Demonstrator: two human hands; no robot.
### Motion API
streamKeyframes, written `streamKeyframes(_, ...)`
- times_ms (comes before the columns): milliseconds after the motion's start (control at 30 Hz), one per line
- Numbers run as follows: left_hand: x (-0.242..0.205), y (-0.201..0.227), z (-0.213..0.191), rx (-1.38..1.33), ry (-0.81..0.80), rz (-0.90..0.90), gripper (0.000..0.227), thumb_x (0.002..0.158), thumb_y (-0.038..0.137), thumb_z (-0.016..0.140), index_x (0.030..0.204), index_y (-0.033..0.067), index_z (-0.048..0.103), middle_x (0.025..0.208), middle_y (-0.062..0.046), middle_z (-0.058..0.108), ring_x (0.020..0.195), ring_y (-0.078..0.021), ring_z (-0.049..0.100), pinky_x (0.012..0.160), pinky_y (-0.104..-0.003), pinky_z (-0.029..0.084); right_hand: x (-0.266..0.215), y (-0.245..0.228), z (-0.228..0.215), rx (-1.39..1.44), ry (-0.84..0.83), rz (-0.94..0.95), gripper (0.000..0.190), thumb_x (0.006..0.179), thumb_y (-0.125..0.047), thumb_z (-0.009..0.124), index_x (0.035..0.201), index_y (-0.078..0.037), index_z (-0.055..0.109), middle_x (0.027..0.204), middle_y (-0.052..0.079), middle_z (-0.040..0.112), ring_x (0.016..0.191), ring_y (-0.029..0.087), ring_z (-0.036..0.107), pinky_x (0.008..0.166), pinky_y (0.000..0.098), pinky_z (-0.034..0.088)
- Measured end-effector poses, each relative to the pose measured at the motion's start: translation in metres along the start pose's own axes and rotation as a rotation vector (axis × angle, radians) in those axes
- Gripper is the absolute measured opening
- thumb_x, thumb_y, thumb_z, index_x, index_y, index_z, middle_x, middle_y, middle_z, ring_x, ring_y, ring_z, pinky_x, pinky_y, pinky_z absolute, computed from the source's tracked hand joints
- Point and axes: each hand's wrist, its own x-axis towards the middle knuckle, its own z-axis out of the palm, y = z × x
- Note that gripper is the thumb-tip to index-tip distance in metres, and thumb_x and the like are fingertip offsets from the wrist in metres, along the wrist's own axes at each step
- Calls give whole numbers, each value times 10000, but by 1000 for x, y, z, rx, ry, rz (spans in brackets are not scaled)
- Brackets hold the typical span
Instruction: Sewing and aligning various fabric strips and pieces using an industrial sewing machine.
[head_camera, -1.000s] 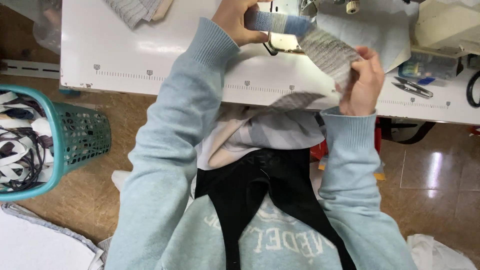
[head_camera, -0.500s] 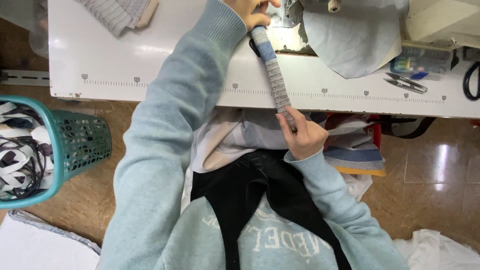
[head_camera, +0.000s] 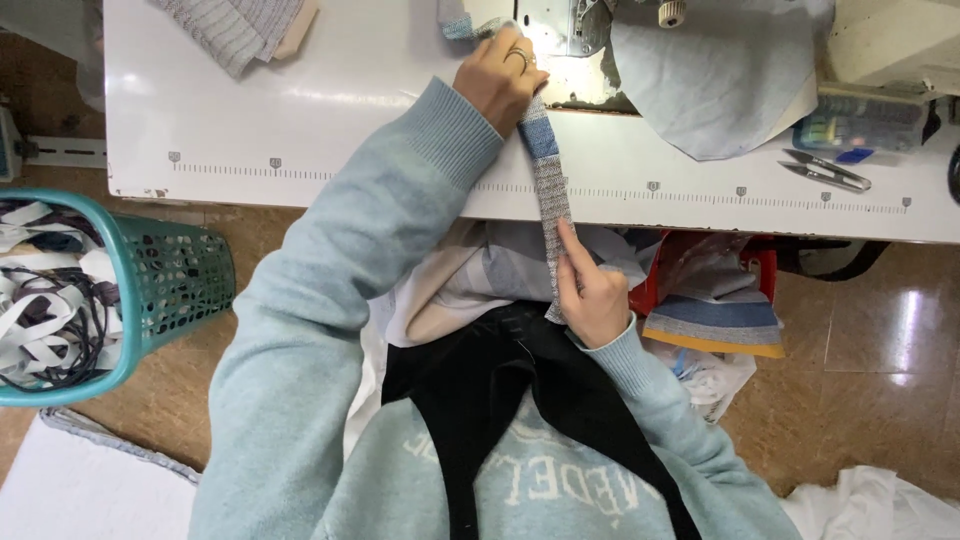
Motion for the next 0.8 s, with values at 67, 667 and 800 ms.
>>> streamKeyframes(67, -6, 4, -8, -69, -52, -73, 205, 977, 203, 767, 979, 3, 721, 988, -134, 660, 1008, -295, 608, 862, -357, 564, 1, -4, -3, 7, -20, 3, 507, 1030, -7, 569, 1520, -134, 543, 499, -49, 324, 406, 106, 272, 420, 324, 295)
streamKeyframes(667, 35, -34, -9, -501, -359, -136, 1263, 868, 730, 872, 1562, 15, 97, 1497, -112, 564, 1401, -286, 517, 1269, -479, 123, 44, -16, 2, -39, -179, 161, 592, 1032, -96, 490, 1612, -161, 387, 485, 1, 356, 374, 166, 322, 433, 386, 338)
streamKeyframes(800, 44, -38, 0, -432, -333, -130, 1150, 790, 779, 832, 1550, 58, 357, 1053, -81, 622, 1133, -346, 522, 1043, -423, 439, 51, -14, 2, -18, -165, 150, 569, 1032, -75, 490, 1595, -124, 415, 492, -9, 391, 374, 148, 316, 431, 376, 313)
